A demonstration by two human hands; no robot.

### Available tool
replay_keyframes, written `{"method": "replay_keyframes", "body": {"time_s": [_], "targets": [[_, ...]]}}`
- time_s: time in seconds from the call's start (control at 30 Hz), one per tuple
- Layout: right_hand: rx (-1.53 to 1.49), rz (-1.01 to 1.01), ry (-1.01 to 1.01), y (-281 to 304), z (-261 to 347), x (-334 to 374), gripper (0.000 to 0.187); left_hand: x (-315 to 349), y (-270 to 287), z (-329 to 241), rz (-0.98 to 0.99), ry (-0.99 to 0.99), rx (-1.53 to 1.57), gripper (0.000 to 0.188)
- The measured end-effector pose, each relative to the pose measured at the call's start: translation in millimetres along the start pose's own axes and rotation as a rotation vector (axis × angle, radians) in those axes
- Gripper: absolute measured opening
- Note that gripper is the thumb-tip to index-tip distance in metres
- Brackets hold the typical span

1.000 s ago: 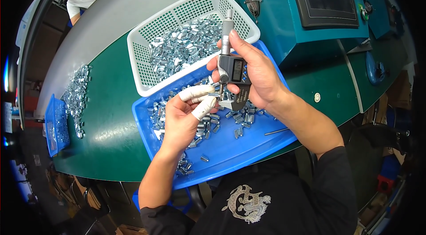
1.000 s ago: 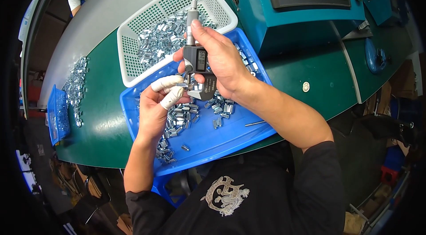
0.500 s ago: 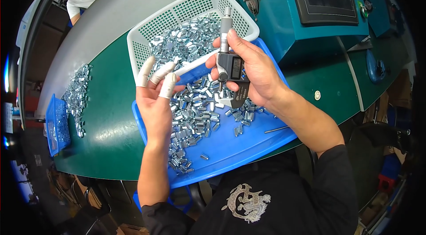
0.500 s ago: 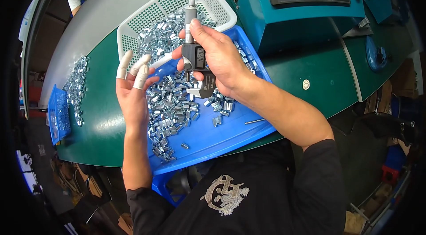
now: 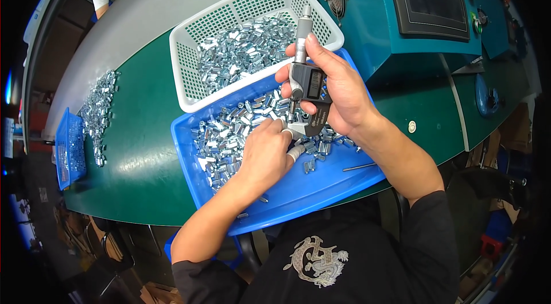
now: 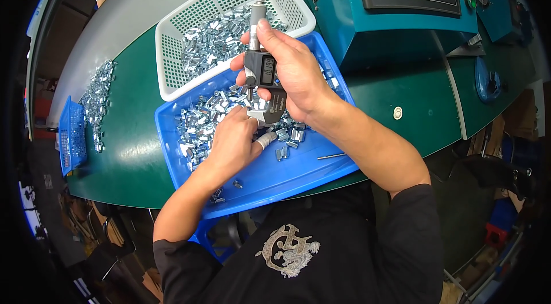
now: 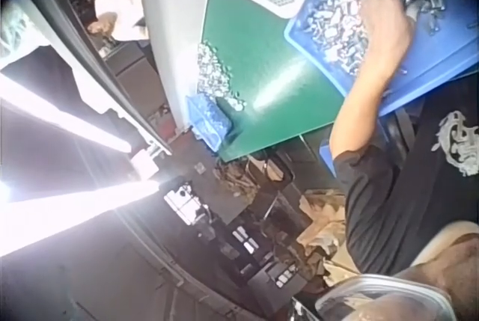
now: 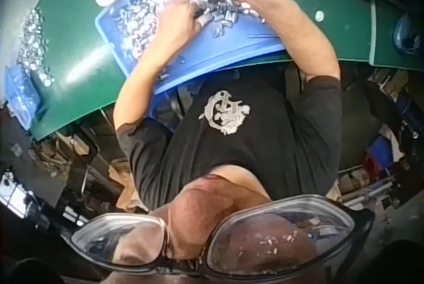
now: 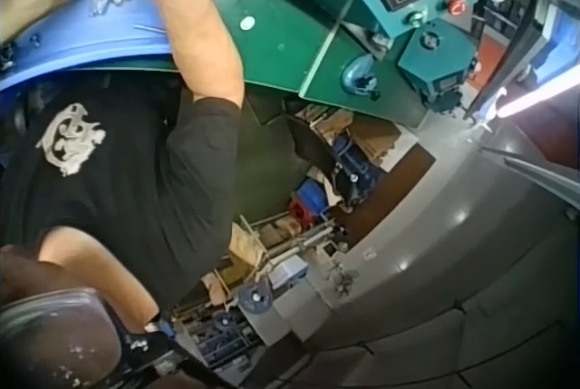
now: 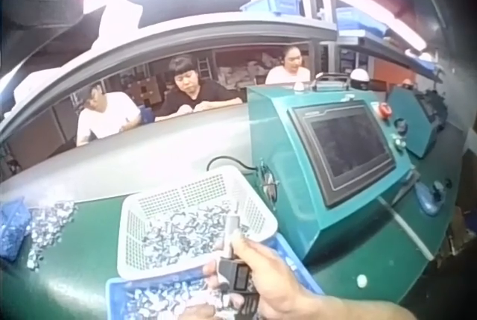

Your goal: Measuring the dimensions of small metal components using a digital micrometer at a quality control workstation.

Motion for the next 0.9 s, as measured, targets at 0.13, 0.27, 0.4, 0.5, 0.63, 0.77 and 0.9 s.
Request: {"method": "replay_keyframes", "body": {"time_s": [0.13,0.27,0.4,0.5,0.63,0.77,0.9], "targets": [[-0.005,-0.005,0.001,-0.1,0.7,0.9,0.041,2.1,4.0,4.6,-0.048,-0.050,0.016,0.018],[-0.020,-0.018,0.007,1.5,2.1,1.4,0.041,0.0,14.3,22.0,-0.008,0.242,0.525,0.013],[-0.049,-0.008,0.003,2.1,2.4,1.1,0.040,4.9,15.6,37.7,-0.103,0.358,1.035,0.018],[-0.038,-0.002,0.003,1.5,3.4,2.1,0.040,4.8,21.4,43.2,-0.200,0.330,1.252,0.022],[-0.039,-0.014,0.005,0.7,2.7,1.8,0.042,6.8,23.5,38.9,-0.210,0.319,1.391,0.028],[-0.051,-0.007,0.007,2.7,1.2,0.7,0.047,6.5,17.0,36.3,-0.174,0.319,1.387,0.026],[-0.054,-0.008,0.008,1.5,2.5,2.5,0.051,5.6,16.4,36.4,-0.126,0.380,1.390,0.025]]}}
Point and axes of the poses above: each hand's wrist, its own x-axis away from the middle knuckle, its own y-axis out of the back of the hand, z = x × y, the point moved 7 cm from there along -x, towards the middle knuckle, and after that the axes turned 13 degrees about -x, right-handed, at the moved point
